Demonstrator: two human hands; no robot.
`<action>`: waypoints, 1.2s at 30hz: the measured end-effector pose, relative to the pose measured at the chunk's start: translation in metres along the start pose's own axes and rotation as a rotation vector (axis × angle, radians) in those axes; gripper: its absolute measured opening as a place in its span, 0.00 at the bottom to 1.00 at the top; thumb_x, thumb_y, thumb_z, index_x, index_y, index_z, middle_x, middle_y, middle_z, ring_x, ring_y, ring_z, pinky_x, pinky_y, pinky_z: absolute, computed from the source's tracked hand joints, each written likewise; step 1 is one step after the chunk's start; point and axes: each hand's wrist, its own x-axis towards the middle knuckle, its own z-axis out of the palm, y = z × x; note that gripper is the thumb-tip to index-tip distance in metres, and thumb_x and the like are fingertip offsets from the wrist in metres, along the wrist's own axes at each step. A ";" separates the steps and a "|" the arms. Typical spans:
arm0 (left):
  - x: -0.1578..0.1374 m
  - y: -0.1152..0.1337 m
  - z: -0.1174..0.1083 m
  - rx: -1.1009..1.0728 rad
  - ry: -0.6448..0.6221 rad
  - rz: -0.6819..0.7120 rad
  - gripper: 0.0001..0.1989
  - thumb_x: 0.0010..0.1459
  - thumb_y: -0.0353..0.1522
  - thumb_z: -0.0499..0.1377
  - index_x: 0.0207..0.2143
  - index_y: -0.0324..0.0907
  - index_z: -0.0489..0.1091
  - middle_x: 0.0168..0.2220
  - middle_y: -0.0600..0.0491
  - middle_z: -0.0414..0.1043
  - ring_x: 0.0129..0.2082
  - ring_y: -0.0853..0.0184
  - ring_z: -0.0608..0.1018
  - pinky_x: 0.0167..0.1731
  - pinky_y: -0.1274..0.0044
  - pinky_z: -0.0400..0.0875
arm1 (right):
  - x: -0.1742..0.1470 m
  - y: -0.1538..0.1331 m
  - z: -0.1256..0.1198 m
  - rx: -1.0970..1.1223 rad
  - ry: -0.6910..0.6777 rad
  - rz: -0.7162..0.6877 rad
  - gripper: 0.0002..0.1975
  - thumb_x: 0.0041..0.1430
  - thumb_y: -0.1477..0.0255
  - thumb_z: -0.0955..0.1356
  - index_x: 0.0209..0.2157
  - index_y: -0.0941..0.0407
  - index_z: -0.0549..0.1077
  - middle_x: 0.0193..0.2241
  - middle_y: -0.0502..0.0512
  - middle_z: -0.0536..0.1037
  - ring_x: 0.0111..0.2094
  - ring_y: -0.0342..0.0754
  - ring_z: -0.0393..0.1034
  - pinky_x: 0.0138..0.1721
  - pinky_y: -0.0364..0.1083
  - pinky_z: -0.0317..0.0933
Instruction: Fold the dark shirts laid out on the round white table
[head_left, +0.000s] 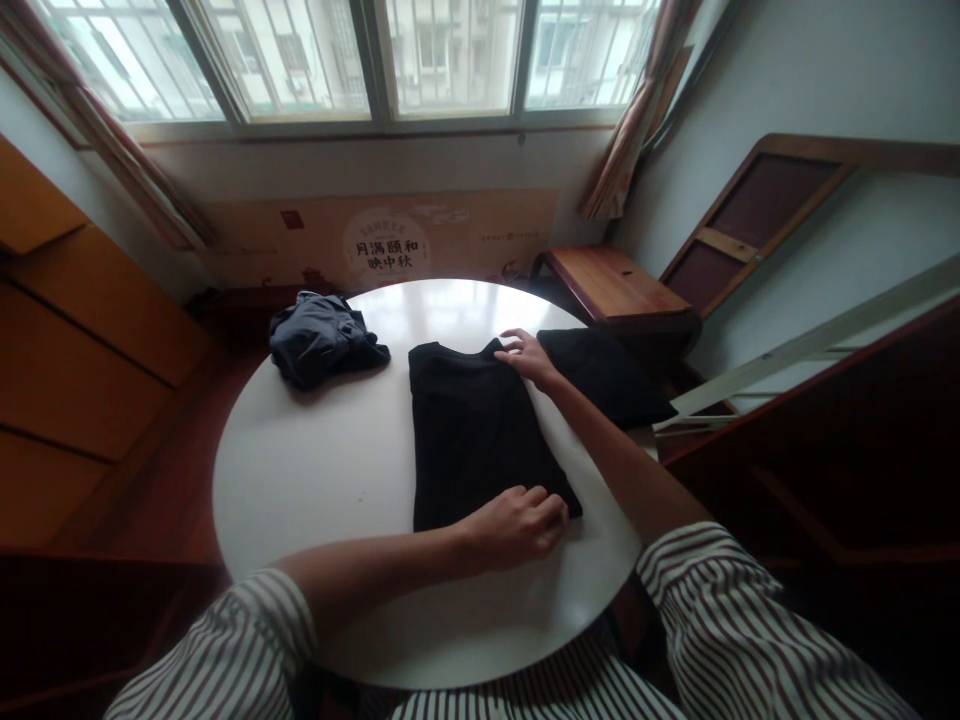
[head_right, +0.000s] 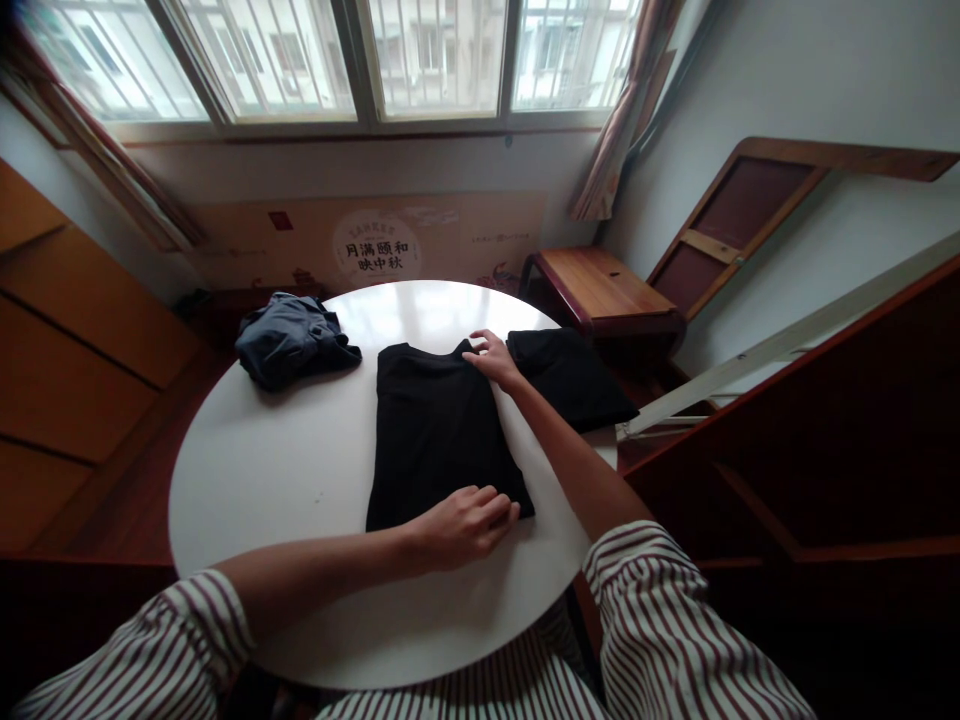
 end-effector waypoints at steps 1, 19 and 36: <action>0.001 0.000 -0.002 0.001 -0.005 -0.011 0.15 0.69 0.26 0.47 0.53 0.29 0.66 0.40 0.44 0.68 0.37 0.63 0.72 0.29 0.73 0.67 | 0.004 -0.001 0.001 -0.061 0.017 -0.006 0.25 0.44 0.76 0.71 0.48 0.57 0.72 0.31 0.52 0.76 0.27 0.44 0.69 0.28 0.44 0.66; 0.003 -0.001 0.000 -0.005 -0.111 -0.066 0.18 0.69 0.26 0.47 0.59 0.28 0.60 0.41 0.45 0.69 0.37 0.64 0.73 0.33 0.73 0.71 | 0.025 0.006 0.016 -0.368 0.152 -0.047 0.11 0.60 0.72 0.65 0.43 0.57 0.76 0.27 0.52 0.77 0.31 0.48 0.72 0.40 0.46 0.66; 0.001 -0.004 0.003 -0.091 -0.098 -0.044 0.18 0.69 0.27 0.48 0.59 0.31 0.62 0.39 0.46 0.72 0.35 0.65 0.77 0.33 0.73 0.71 | -0.065 -0.041 0.045 -0.803 -0.212 -0.423 0.27 0.71 0.60 0.57 0.65 0.56 0.63 0.62 0.64 0.67 0.61 0.61 0.60 0.62 0.57 0.51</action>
